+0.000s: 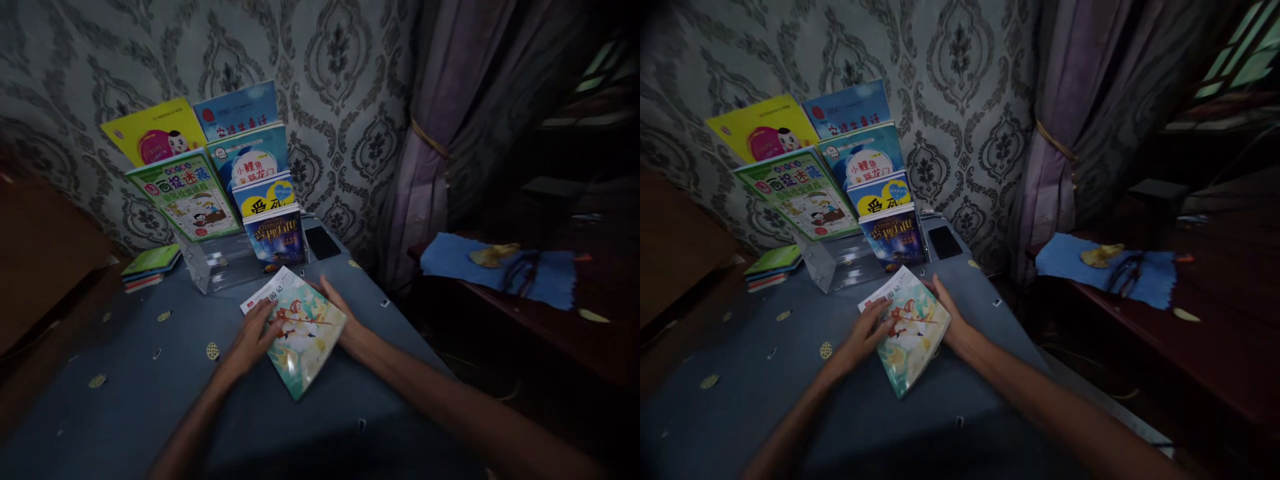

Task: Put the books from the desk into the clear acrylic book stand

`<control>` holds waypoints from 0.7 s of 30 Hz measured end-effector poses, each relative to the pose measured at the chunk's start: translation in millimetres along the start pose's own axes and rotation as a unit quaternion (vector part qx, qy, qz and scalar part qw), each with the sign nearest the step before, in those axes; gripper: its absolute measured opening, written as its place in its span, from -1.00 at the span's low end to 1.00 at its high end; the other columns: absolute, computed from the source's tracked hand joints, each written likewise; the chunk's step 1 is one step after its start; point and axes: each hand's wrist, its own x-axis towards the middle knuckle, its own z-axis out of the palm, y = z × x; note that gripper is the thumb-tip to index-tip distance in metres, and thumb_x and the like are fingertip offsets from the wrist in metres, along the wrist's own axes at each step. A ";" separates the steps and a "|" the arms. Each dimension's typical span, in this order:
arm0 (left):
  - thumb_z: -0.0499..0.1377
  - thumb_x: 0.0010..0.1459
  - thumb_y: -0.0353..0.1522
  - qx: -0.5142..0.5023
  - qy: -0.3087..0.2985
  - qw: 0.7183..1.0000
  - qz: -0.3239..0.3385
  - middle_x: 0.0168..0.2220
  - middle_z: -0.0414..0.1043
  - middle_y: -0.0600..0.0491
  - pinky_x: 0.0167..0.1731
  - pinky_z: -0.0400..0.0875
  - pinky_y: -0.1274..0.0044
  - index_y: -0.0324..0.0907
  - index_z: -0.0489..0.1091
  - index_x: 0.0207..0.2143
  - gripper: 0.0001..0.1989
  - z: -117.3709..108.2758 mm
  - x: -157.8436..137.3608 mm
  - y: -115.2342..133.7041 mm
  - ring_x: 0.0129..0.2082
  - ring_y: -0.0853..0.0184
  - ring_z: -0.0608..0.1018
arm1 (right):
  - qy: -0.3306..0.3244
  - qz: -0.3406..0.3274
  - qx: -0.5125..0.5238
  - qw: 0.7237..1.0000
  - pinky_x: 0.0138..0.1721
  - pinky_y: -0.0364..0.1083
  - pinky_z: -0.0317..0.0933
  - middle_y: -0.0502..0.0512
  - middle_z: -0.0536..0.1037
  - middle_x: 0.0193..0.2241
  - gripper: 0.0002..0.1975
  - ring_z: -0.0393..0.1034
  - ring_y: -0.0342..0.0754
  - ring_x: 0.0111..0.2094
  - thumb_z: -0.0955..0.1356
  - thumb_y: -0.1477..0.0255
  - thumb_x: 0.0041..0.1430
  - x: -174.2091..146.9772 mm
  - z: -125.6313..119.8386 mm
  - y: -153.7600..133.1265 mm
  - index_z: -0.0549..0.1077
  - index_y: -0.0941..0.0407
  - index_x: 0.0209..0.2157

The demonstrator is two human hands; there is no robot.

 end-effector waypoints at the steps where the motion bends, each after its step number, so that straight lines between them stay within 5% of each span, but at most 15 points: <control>1: 0.08 0.31 -0.09 0.047 -0.005 0.999 0.012 0.32 0.23 -0.19 0.33 0.08 0.11 -0.16 0.35 0.20 -0.48 8.4 -2.9 -5.9 0.35 0.04 0.23 | 0.029 0.002 0.055 0.998 -0.05 0.11 0.45 0.17 0.68 -0.20 -0.64 0.59 0.11 -0.12 0.33 0.13 0.28 0.5 -9.9 -0.5 0.57 0.13 -0.20; 3: 0.05 0.34 -0.14 0.118 -0.011 0.992 0.035 0.34 0.18 -0.18 0.34 0.03 0.08 -0.15 0.30 0.24 -0.50 18.1 -7.6 -13.4 0.39 0.06 0.17 | 0.101 -0.002 0.035 0.994 -0.10 0.05 0.47 0.11 0.67 -0.29 -0.75 0.60 0.06 -0.26 0.47 0.27 0.11 -0.1 -26.3 0.6 0.56 0.09 -0.21; 5: 0.01 0.37 -0.18 0.162 -0.019 0.985 0.047 0.36 0.16 -0.15 0.34 0.01 0.07 -0.11 0.25 0.26 -0.52 19.2 -9.2 -16.3 0.41 0.08 0.12 | 0.125 -0.009 -0.016 0.992 -0.16 -0.01 0.47 0.05 0.66 -0.31 -0.65 0.58 0.00 -0.32 0.53 0.39 -0.03 -3.5 -36.1 3.6 0.55 0.07 -0.15; 9: -0.06 0.41 -0.23 0.184 -0.034 0.982 0.039 0.38 0.11 -0.13 0.35 0.01 0.08 -0.11 0.21 0.29 -0.54 9.6 -1.9 -22.9 0.42 0.12 0.09 | 0.077 -0.067 -0.176 0.979 -0.16 -0.02 0.43 0.05 0.64 -0.25 -0.59 0.55 0.00 -0.25 0.49 0.38 -0.03 -17.4 -37.6 8.2 0.51 0.06 -0.08; 14: -0.08 0.41 -0.25 0.111 -0.030 0.992 0.053 0.37 0.14 -0.13 0.37 0.02 0.17 -0.14 0.24 0.27 -0.55 -0.3 15.4 -41.5 0.41 0.19 0.13 | 0.045 -0.125 -0.400 0.907 -0.21 -0.01 0.39 0.10 0.61 -0.30 -0.66 0.51 0.01 -0.27 0.35 0.36 0.12 -36.6 -27.8 1.2 0.48 0.12 -0.05; 21: -0.07 0.38 -0.24 0.038 -0.024 0.996 0.078 0.32 0.24 -0.12 0.37 0.04 0.20 -0.13 0.32 0.20 -0.57 -4.4 34.0 -50.3 0.37 0.23 0.22 | 0.060 -0.121 -0.573 0.809 -0.23 -0.02 0.36 0.13 0.59 -0.24 -0.68 0.46 0.02 -0.27 0.30 0.41 0.16 -42.8 -23.9 -7.4 0.48 0.10 -0.04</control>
